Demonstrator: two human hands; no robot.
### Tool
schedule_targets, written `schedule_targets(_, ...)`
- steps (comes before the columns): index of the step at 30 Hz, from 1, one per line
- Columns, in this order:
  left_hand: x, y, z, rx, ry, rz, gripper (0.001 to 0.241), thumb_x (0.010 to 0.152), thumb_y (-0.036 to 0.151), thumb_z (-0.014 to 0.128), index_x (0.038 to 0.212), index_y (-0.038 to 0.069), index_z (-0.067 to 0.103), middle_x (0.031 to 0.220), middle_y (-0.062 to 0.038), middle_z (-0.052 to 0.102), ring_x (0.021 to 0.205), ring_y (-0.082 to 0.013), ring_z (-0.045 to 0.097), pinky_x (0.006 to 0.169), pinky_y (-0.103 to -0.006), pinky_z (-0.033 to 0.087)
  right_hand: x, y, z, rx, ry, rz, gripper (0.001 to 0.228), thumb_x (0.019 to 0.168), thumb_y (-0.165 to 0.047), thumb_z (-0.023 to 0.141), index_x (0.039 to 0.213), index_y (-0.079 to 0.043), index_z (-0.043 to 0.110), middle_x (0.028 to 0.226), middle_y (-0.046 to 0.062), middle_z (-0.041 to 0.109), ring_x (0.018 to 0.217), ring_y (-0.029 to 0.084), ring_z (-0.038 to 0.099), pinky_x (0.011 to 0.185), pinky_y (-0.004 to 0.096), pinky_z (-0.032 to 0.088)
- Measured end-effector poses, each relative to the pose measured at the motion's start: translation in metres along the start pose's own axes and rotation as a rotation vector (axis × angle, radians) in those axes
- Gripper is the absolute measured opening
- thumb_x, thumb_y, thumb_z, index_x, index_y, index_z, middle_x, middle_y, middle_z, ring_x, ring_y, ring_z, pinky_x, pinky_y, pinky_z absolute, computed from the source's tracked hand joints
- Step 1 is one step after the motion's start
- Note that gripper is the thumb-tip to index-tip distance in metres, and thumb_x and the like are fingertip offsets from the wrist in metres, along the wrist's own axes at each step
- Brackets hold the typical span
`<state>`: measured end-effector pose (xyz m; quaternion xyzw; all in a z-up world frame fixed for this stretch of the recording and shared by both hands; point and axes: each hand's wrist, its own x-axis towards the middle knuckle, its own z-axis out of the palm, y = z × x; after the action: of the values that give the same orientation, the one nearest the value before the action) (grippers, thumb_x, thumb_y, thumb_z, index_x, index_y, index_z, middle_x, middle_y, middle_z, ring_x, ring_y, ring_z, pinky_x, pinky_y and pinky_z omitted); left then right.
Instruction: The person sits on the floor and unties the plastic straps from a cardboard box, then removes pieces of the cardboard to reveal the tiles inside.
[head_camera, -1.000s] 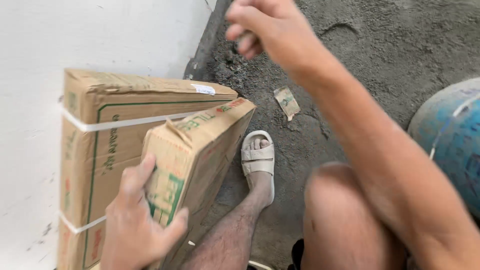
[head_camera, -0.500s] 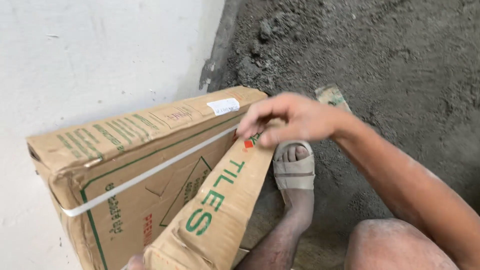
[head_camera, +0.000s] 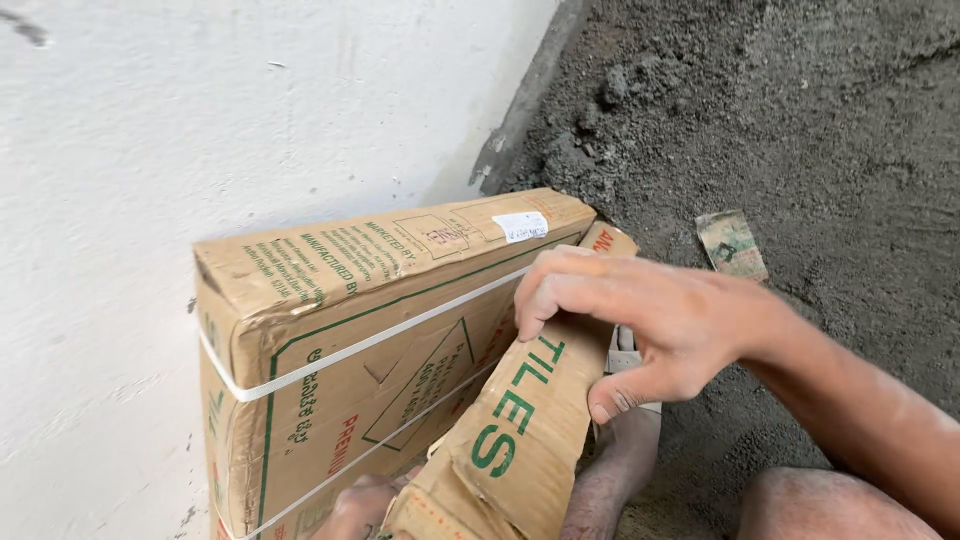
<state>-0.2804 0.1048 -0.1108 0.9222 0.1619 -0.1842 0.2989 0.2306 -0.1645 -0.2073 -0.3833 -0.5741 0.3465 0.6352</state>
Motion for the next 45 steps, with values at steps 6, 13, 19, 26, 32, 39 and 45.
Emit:
schedule_targets(6,0.127,0.17,-0.024,0.005,0.15,0.058,0.033,0.091,0.028,0.071,0.117,0.008,0.071,0.092,-0.011,0.076,0.085,-0.0251,0.077,0.083,-0.0414,0.059,0.002,0.008,0.023,-0.126,0.111,-0.018,0.058,0.099,-0.066,0.046,0.098,-0.009,0.05,0.099,0.007,0.049,0.093,0.023,0.048,0.086,0.038,0.042)
schedule_targets(13,0.156,0.216,-0.036,0.256,0.389,0.445,0.049,0.092,0.014,0.069,0.136,0.021,0.048,0.106,-0.012,0.072,0.084,-0.0262,0.077,0.066,-0.0359,0.061,0.018,-0.035,0.009,-0.278,0.164,0.27,0.038,0.095,-0.05,0.06,0.097,-0.011,0.061,0.082,-0.001,0.059,0.08,0.015,0.058,0.071,0.035,0.048)
schedule_targets(19,0.167,0.259,-0.062,0.18,0.352,0.434,0.081,0.064,0.039,0.086,0.135,0.02,0.05,0.114,-0.012,0.063,0.102,-0.0312,0.07,0.083,-0.0451,0.059,0.056,-0.129,-0.004,-0.126,-0.176,0.559,0.037,0.096,-0.048,0.063,0.088,-0.012,0.065,0.076,0.002,0.06,0.069,0.015,0.055,0.062,0.032,0.045)
schedule_targets(26,0.178,0.254,-0.07,0.038,0.263,0.309,0.093,0.052,0.035,0.087,0.134,0.017,0.047,0.12,-0.011,0.065,0.102,-0.0307,0.07,0.08,-0.0438,0.057,0.056,-0.146,0.031,-0.477,0.02,0.829,0.038,0.096,-0.054,0.063,0.101,-0.017,0.072,0.074,0.011,0.067,0.07,0.028,0.068,0.06,0.044,0.052)
schedule_targets(32,0.171,0.257,-0.067,0.081,0.301,0.274,0.09,0.062,0.04,0.091,0.136,0.018,0.045,0.123,-0.009,0.063,0.099,-0.029,0.071,0.076,-0.0403,0.058,0.052,-0.156,0.056,-0.356,0.221,0.69,0.023,0.098,-0.025,0.059,0.09,-0.003,0.062,0.076,0.014,0.065,0.071,0.037,0.064,0.061,0.046,0.051)
schedule_targets(39,0.161,0.274,-0.052,0.024,0.228,0.388,0.089,0.072,0.039,0.092,0.141,0.018,0.041,0.126,-0.012,0.053,0.106,-0.0316,0.062,0.089,-0.0452,0.055,0.021,-0.174,0.092,-0.356,0.606,0.759,0.016,0.096,-0.011,0.06,0.084,0.0,0.058,0.074,0.016,0.055,0.066,0.033,0.06,0.061,0.041,0.048)
schedule_targets(45,0.156,0.287,-0.037,-0.059,0.244,0.376,0.088,0.072,0.038,0.091,0.142,0.021,0.039,0.129,-0.014,0.049,0.112,-0.0351,0.057,0.097,-0.05,0.051,-0.007,-0.172,0.107,-0.356,0.69,0.826,0.025,0.1,-0.011,0.061,0.081,0.001,0.049,0.072,0.015,0.045,0.064,0.029,0.05,0.061,0.039,0.043)
